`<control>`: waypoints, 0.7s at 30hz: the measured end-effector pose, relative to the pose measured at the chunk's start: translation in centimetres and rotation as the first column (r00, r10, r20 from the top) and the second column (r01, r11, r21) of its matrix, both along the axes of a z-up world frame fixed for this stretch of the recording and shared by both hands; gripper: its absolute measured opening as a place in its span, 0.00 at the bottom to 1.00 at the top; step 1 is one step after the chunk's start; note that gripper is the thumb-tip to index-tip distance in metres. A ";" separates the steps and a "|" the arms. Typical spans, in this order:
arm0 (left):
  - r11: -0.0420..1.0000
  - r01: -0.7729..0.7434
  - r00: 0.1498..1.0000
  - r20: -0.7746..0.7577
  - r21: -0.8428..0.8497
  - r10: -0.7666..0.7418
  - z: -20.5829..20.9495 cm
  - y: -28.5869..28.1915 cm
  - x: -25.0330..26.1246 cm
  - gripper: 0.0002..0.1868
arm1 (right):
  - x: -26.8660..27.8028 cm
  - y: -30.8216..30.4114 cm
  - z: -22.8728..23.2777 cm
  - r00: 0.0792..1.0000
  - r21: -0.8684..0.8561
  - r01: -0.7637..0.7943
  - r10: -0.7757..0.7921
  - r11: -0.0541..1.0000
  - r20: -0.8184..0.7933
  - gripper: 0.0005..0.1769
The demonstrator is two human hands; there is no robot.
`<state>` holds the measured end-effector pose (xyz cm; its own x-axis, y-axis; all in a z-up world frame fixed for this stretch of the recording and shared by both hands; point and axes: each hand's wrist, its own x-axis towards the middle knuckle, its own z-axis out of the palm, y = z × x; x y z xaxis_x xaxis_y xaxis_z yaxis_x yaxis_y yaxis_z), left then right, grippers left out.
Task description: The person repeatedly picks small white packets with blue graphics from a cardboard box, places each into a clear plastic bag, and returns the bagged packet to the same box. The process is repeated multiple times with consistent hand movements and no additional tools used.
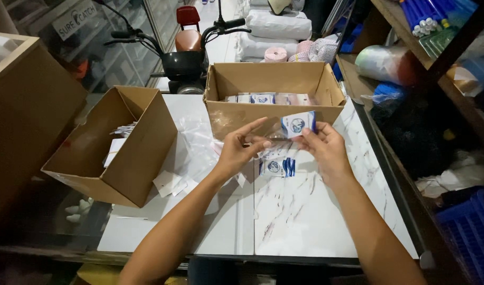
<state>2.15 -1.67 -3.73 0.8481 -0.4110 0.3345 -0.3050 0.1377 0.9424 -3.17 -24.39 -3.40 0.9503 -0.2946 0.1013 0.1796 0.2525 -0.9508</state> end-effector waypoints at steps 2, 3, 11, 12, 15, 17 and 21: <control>1.000 0.012 1.000 0.007 0.006 -0.012 -1.5 -0.3 1.1 0.37 | 0.8 -0.3 -1.6 0.999 0.022 -0.042 0.043 0.999 -0.034 0.15; 1.000 0.024 1.000 0.014 0.012 -0.024 -2.2 -0.4 1.6 0.37 | 1.1 -0.5 -2.5 0.994 0.045 -0.083 0.086 0.996 -0.068 0.15; 0.999 -0.050 0.999 0.006 -0.011 0.050 0.2 0.1 0.0 0.36 | -0.1 0.8 -1.4 0.997 -0.243 -0.037 0.051 0.969 0.053 0.25; 0.998 -0.058 0.998 -0.001 -0.022 0.058 0.4 0.1 -0.1 0.36 | -0.1 0.6 -1.3 0.996 -0.358 -0.015 0.047 0.933 0.079 0.30; 0.996 -0.089 0.996 0.021 -0.013 0.090 -1.3 -0.2 1.3 0.35 | 0.3 0.3 -1.3 0.988 -0.547 0.005 0.080 0.837 0.131 0.29; 0.995 -0.097 0.995 0.011 -0.014 0.097 -0.3 0.0 0.5 0.34 | -0.8 0.8 0.0 0.991 -0.567 0.020 0.060 0.823 0.123 0.26; 0.994 -0.105 0.995 -0.002 -0.027 0.105 0.7 -0.1 -0.5 0.33 | -2.0 1.4 1.8 0.991 -0.632 0.067 0.020 0.772 0.129 0.22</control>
<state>1.69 -1.73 -3.03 0.8862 -0.3110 0.3433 -0.3181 0.1302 0.9391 -5.13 -22.99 -1.57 0.9111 -0.1437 0.3864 0.3020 -0.4054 -0.8628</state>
